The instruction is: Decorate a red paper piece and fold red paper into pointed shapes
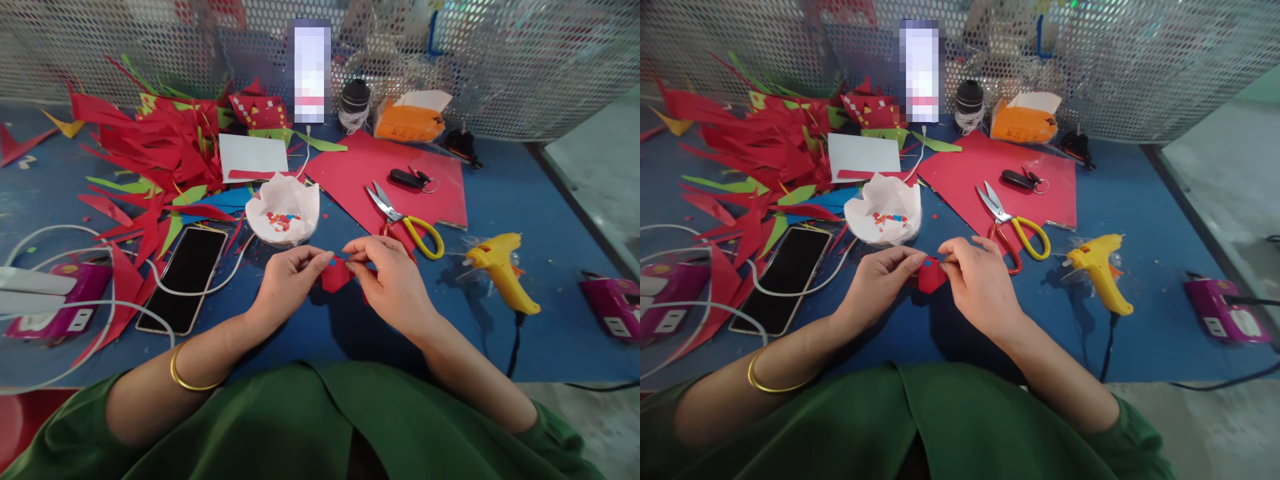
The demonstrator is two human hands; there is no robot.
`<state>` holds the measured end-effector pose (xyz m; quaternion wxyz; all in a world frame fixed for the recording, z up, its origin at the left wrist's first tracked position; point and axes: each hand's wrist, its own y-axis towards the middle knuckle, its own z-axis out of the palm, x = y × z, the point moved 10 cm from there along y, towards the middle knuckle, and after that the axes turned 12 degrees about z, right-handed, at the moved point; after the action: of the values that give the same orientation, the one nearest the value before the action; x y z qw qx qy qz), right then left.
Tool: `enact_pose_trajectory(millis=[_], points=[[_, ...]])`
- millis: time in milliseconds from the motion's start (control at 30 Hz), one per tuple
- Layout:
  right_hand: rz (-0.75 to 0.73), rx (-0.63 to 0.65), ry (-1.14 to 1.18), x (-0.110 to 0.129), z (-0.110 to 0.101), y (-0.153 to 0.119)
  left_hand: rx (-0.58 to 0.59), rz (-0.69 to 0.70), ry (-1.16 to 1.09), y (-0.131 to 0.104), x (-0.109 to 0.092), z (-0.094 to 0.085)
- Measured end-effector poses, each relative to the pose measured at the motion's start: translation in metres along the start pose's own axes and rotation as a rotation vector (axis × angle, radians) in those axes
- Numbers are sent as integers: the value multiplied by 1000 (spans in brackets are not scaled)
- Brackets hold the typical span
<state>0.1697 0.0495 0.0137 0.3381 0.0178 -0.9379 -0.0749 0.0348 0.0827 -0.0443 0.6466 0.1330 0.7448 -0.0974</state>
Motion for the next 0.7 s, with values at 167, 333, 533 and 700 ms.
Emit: enact_pose_trajectory(millis=[167, 333, 533, 700], points=[[11, 0, 1, -2, 1, 2, 15, -35, -46, -3, 1, 3], [34, -25, 21, -6, -2, 3, -15, -60, -133, -3, 3, 3], [35, -78, 12, -11, -2, 6, 53, -181, -230, -7, 13, 15], [25, -141, -50, -8, -22, 3, 16, -209, -247, -8, 16, 12]])
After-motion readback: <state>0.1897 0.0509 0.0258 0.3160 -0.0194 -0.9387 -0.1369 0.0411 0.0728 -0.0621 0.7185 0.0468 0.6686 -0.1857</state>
